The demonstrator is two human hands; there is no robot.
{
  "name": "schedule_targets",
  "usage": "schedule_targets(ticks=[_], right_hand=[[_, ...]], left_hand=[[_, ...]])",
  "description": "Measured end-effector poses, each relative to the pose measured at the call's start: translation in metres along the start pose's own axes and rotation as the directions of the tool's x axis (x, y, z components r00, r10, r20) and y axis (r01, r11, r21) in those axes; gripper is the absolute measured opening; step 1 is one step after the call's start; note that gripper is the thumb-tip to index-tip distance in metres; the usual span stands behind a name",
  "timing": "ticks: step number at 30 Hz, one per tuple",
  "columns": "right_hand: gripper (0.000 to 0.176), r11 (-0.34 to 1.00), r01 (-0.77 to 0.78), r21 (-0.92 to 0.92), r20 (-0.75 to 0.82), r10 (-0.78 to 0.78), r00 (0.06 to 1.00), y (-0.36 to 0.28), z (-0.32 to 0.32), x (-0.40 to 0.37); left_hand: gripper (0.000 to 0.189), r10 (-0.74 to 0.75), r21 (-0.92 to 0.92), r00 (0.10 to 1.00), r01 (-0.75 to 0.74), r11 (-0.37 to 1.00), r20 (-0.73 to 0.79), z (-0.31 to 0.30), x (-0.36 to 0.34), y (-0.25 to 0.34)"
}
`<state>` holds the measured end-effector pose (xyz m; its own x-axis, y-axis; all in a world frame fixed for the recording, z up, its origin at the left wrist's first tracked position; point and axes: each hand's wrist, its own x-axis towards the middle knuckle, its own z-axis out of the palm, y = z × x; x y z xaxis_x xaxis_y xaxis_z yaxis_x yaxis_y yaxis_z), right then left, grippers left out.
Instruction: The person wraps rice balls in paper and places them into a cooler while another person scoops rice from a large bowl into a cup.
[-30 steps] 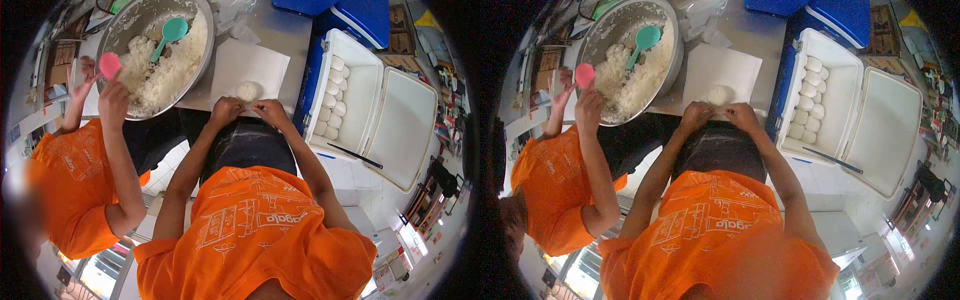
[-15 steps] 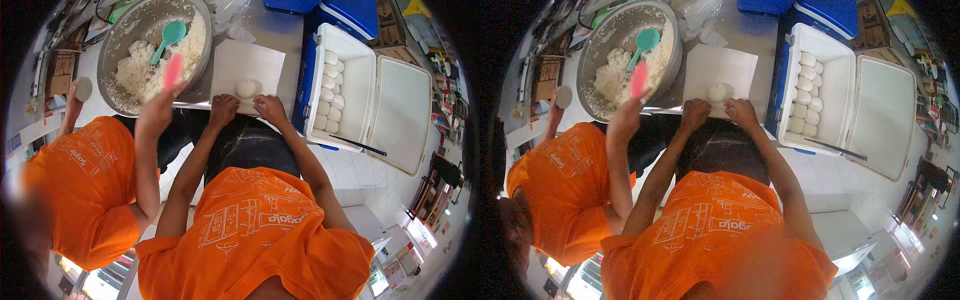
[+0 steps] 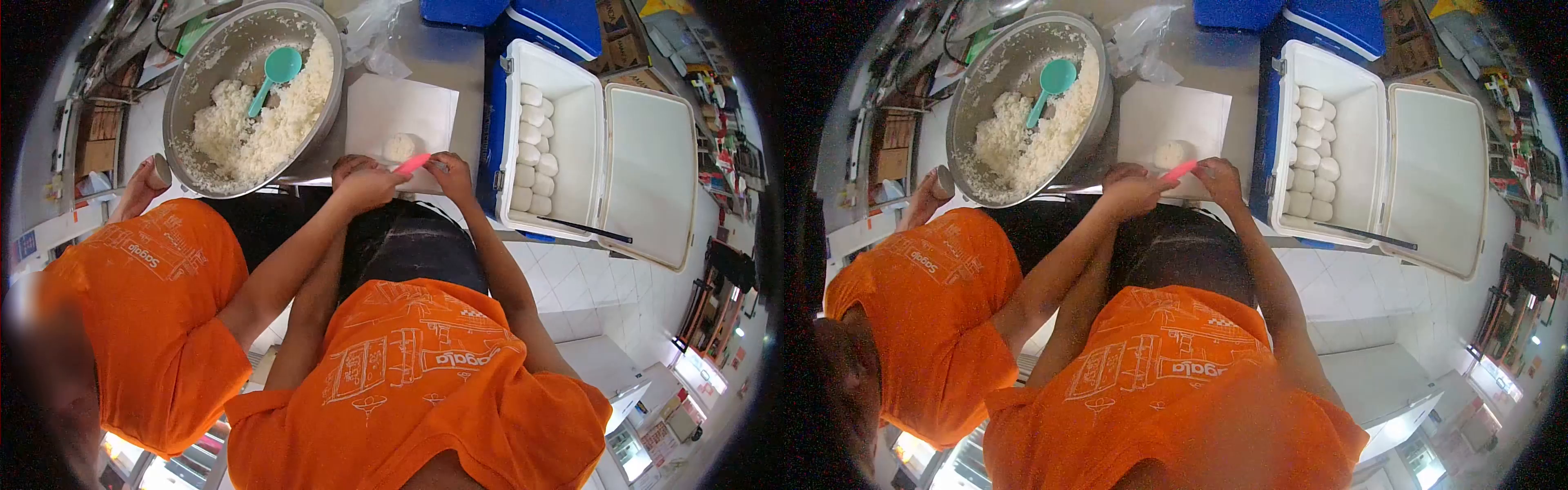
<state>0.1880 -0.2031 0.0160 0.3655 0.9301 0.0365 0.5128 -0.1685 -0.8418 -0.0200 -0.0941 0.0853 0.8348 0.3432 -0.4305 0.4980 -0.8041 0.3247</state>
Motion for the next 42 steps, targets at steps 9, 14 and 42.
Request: schedule_targets(ticks=[9, 14, 42], right_hand=[[0.013, 0.997, 0.058, 0.041, 0.056, -0.061, 0.997, 0.018, 0.001, -0.027], [0.015, 0.996, 0.077, -0.034, 0.065, -0.074, 0.995, 0.018, 0.001, -0.028], [0.022, 0.995, -0.033, -0.096, 0.108, 0.043, 0.993, 0.037, 0.006, -0.021]], left_hand=[[0.033, 0.558, 0.701, 0.830, -0.409, 0.585, 0.019, 0.066, 0.023, -0.011], [0.028, 0.498, 0.985, 0.859, -0.166, 0.049, 0.120, 0.023, 0.006, 0.017], [0.043, 0.528, 0.988, 0.848, -0.120, 0.094, 0.053, -0.010, 0.009, 0.030]])
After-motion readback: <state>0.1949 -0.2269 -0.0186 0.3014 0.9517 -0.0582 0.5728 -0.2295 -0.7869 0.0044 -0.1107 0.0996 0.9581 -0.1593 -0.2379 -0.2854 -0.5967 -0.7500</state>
